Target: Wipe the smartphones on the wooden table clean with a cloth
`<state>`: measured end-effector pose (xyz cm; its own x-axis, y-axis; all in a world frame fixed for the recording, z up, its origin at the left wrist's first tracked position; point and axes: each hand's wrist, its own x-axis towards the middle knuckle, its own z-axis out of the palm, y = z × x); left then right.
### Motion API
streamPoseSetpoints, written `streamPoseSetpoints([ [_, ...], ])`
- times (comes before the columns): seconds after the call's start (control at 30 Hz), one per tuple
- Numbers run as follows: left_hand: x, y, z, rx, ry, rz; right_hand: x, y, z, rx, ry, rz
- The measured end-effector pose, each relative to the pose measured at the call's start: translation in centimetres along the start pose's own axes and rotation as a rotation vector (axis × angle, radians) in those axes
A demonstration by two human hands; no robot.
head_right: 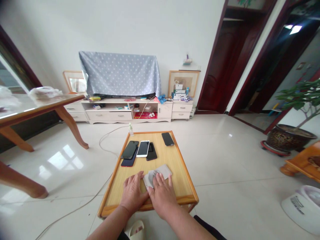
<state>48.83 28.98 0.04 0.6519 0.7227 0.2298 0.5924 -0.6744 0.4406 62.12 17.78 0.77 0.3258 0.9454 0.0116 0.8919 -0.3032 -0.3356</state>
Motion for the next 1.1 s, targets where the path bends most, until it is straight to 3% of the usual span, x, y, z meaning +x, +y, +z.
streamPoseSetpoints([
  [0.1,0.1,0.0,-0.1,0.018,-0.024,0.003,-1.0,-0.4,0.2,0.044,0.019,-0.085],
  [0.23,0.2,0.3,-0.3,0.030,-0.035,-0.005,0.3,2.2,-1.1,-0.012,0.061,0.139],
  [0.3,0.2,0.4,-0.3,0.035,-0.042,-0.002,0.5,3.1,-1.2,-0.038,0.087,0.175],
  [0.53,0.1,0.7,-0.4,0.053,-0.032,-0.015,-1.1,3.1,0.5,0.113,0.135,-0.117],
  [0.73,0.1,1.1,-1.1,0.059,-0.078,-0.010,1.0,5.5,-0.9,0.145,0.270,0.006],
  [0.9,0.1,1.2,-1.2,0.060,-0.068,-0.021,1.2,5.3,-2.4,0.167,0.310,0.116],
  [1.1,0.2,1.4,-1.4,0.055,-0.085,-0.028,0.8,4.3,-2.7,0.067,0.166,0.088],
])
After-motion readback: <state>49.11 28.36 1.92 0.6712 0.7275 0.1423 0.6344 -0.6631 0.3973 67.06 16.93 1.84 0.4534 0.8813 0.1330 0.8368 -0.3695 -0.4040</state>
